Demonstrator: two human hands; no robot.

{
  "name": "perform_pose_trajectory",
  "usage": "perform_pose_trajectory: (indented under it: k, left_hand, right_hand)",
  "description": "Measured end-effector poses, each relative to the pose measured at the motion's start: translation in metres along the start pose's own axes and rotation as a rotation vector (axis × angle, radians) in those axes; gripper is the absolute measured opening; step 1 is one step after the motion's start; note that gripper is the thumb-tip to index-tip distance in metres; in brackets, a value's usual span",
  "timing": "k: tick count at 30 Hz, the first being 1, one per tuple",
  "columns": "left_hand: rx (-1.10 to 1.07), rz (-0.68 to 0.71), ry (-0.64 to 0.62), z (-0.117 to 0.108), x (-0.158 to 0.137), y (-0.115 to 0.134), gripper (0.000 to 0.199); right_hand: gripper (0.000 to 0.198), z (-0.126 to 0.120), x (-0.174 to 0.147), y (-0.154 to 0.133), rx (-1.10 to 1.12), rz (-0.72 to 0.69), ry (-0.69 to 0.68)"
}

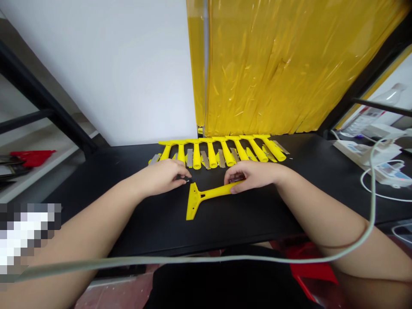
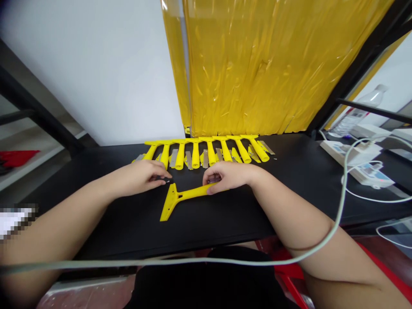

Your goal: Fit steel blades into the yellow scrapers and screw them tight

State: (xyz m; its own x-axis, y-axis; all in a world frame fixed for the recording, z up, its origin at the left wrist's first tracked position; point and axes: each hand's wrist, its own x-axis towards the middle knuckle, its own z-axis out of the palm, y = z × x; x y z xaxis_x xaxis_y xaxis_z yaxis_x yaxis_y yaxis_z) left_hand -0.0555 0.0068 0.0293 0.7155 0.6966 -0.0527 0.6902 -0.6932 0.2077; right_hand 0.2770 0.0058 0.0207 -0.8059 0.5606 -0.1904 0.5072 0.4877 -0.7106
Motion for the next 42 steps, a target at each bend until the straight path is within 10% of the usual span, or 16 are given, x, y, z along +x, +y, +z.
perform_pose_trajectory:
  k: [13,22,42]
  left_hand:
    - [-0.05,0.026,-0.024,-0.003,-0.005,-0.005,0.02]
    - [0.021,-0.513,0.263,-0.027,-0.024,-0.086,0.023]
    - [0.077,-0.775,0.232,-0.009,-0.02,-0.127,0.034]
  right_hand:
    - [0.031,-0.002,-0.003,0.001,-0.025,0.037,0.001]
    - [0.032,-0.004,-0.005,0.001,-0.063,0.064,-0.004]
    - [0.035,-0.003,-0.005,-0.001,-0.03,0.09,-0.01]
